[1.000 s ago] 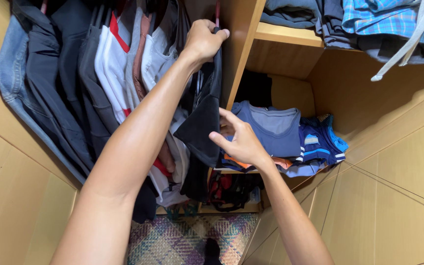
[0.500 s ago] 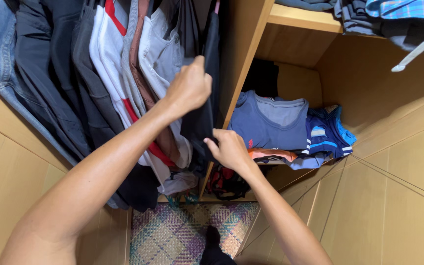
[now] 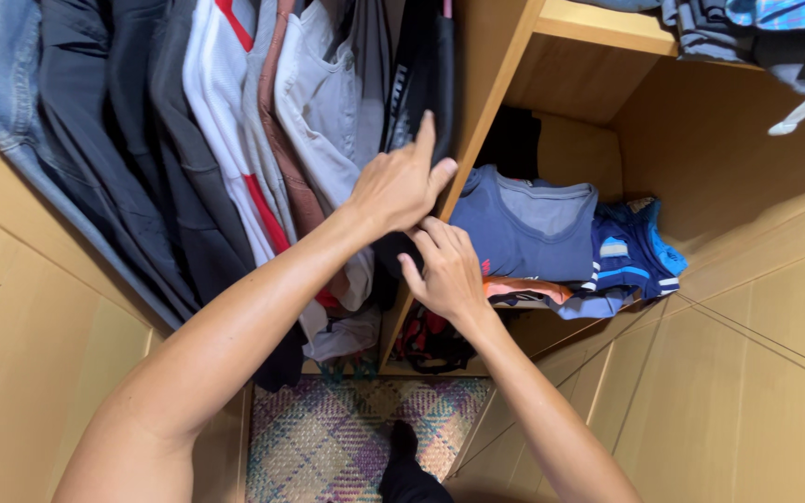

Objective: The person hangs a black t-shirt on a pink hanger and places it in a wooden wardrobe. They then fold a brown t-shirt and place it in a drawer. Finally, they smooth out a black bedsheet and arrange a pillow on the bed.

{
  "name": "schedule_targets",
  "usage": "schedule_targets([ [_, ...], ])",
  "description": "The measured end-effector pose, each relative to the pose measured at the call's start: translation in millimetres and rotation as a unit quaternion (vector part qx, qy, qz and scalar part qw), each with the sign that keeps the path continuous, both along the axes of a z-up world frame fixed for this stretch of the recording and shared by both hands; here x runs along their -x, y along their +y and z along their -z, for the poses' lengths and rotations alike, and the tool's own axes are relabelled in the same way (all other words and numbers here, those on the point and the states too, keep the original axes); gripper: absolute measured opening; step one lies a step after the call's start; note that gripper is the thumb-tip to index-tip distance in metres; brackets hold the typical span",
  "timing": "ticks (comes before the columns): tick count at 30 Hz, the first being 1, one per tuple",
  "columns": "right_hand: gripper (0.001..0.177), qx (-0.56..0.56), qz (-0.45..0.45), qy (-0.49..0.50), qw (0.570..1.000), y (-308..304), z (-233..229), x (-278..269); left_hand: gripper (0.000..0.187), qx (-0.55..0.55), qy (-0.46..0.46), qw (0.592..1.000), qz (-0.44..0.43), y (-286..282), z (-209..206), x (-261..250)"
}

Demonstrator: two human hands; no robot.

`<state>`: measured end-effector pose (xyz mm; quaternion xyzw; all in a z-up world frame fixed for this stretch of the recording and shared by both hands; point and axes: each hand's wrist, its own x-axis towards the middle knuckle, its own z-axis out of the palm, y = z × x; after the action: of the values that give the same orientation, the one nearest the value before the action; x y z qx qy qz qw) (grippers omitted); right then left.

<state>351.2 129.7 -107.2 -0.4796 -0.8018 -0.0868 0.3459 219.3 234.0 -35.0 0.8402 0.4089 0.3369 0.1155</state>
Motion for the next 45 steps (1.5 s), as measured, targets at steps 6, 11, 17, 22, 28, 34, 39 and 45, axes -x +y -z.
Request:
schedule_targets([
  [6,0.041,-0.051,-0.02,-0.034,0.998,-5,-5,-1,0.059,-0.229,0.235,0.945,-0.004,10,34,61],
  [11,0.041,-0.013,-0.021,-0.001,1.0,-5,-11,13,0.043,-0.26,0.408,0.871,-0.087,16,69,98],
  [17,0.049,0.035,-0.117,-0.027,0.992,-2,-6,27,0.019,-0.214,0.441,0.871,0.007,-25,73,106],
  [22,0.067,0.118,-0.147,-0.047,0.981,-3,10,34,0.019,-0.027,0.473,0.871,0.129,-68,50,117],
  [28,0.077,0.292,-0.155,-0.145,0.933,-10,42,40,0.021,-0.029,0.411,0.902,0.129,-93,69,130],
  [34,0.078,0.301,-0.082,-0.192,0.931,-15,51,27,0.016,-0.217,0.332,0.917,0.04,-85,89,141],
  [39,0.073,0.317,-0.078,-0.183,0.927,-27,53,15,0.012,-0.236,0.35,0.905,0.052,-94,99,135],
  [45,0.061,0.307,-0.122,-0.179,0.927,-39,58,5,0.006,-0.284,0.249,0.923,0.078,-96,97,132],
])
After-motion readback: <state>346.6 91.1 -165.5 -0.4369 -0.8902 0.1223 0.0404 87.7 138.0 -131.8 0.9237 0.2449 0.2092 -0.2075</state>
